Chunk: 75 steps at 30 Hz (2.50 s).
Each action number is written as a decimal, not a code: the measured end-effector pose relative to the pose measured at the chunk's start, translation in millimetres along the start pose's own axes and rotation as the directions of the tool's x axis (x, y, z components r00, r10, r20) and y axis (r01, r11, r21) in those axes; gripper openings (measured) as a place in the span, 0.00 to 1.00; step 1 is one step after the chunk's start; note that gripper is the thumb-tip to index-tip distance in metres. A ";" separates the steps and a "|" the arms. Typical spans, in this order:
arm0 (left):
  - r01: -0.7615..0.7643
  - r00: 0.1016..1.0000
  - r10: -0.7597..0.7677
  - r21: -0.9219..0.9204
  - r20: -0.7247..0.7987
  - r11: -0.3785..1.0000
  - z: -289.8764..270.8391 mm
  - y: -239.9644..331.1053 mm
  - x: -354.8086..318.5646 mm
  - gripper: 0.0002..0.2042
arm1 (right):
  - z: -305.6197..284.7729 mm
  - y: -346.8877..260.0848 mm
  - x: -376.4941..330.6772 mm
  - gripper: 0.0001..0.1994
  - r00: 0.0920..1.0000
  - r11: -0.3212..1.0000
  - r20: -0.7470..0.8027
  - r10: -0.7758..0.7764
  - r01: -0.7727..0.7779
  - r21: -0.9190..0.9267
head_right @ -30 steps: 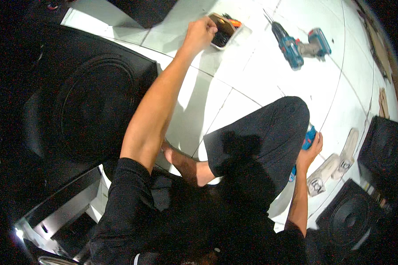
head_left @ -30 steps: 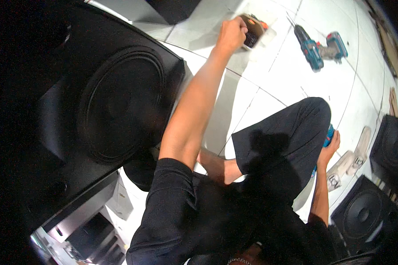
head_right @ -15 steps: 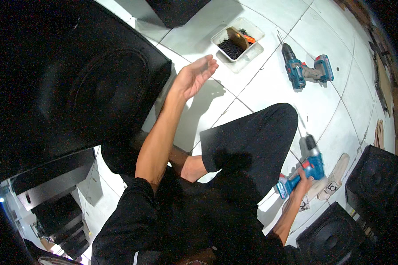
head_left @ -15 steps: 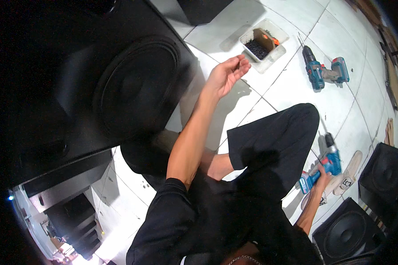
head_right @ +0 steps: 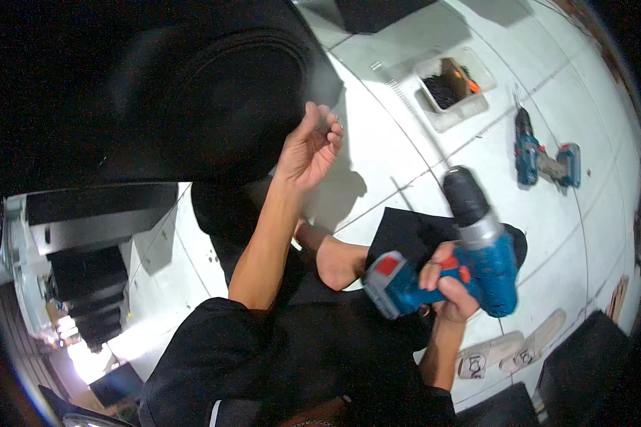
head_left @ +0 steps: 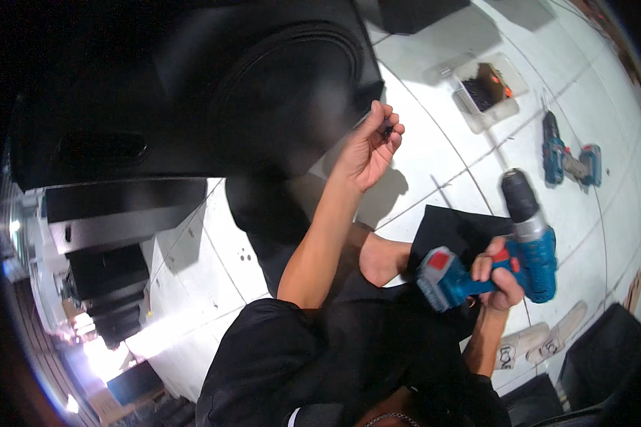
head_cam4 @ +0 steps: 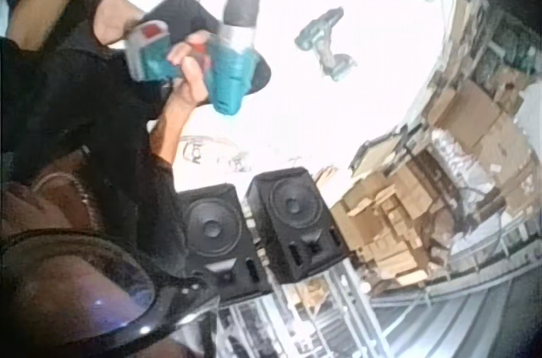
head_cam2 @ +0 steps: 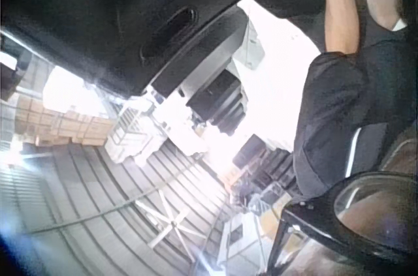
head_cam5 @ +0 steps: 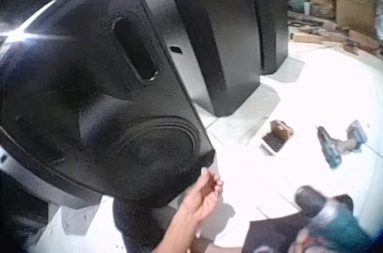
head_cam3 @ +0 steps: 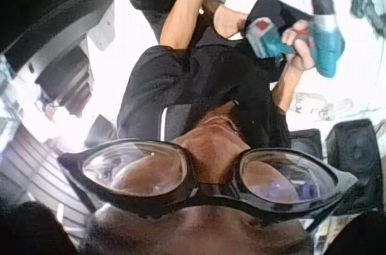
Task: The person sits on the floor and uses a cordless drill to fasten screws into a large black speaker enclosure. They repeatedly pick up screws from a nearby container and secure them around the speaker cone and enclosure frame.
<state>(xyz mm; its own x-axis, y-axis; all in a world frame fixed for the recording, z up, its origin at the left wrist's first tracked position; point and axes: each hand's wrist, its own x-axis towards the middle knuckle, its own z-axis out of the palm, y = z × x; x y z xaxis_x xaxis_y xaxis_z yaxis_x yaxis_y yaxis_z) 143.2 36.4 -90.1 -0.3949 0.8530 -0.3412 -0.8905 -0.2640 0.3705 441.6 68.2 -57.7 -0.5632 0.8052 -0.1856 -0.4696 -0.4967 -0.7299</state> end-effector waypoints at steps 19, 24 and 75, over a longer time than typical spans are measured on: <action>-0.191 0.968 0.165 -0.129 -0.190 0.973 -23.7 -1.6 9.7 0.13 | -15.4 71.3 8.4 0.20 0.888 0.860 0.119 0.445 -0.460 0.221; -0.235 0.955 0.235 0.025 -0.182 0.972 -39.0 7.2 17.5 0.11 | 1.6 78.3 21.1 0.20 0.894 0.889 0.023 0.448 -0.448 0.090; -0.172 0.981 0.177 0.076 -0.077 0.982 -104.1 28.2 67.8 0.11 | 19.9 125.7 62.8 0.16 0.789 0.802 -0.165 0.592 -0.596 0.028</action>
<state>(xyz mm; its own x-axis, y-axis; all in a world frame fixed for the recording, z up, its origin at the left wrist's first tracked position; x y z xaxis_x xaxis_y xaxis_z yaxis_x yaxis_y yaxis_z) 67.8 39.9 -192.7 -0.5628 0.7554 -0.3357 -0.7899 -0.3717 0.4878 333.7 49.9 -147.9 -0.6097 0.3946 -0.6875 -0.0596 -0.8877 -0.4566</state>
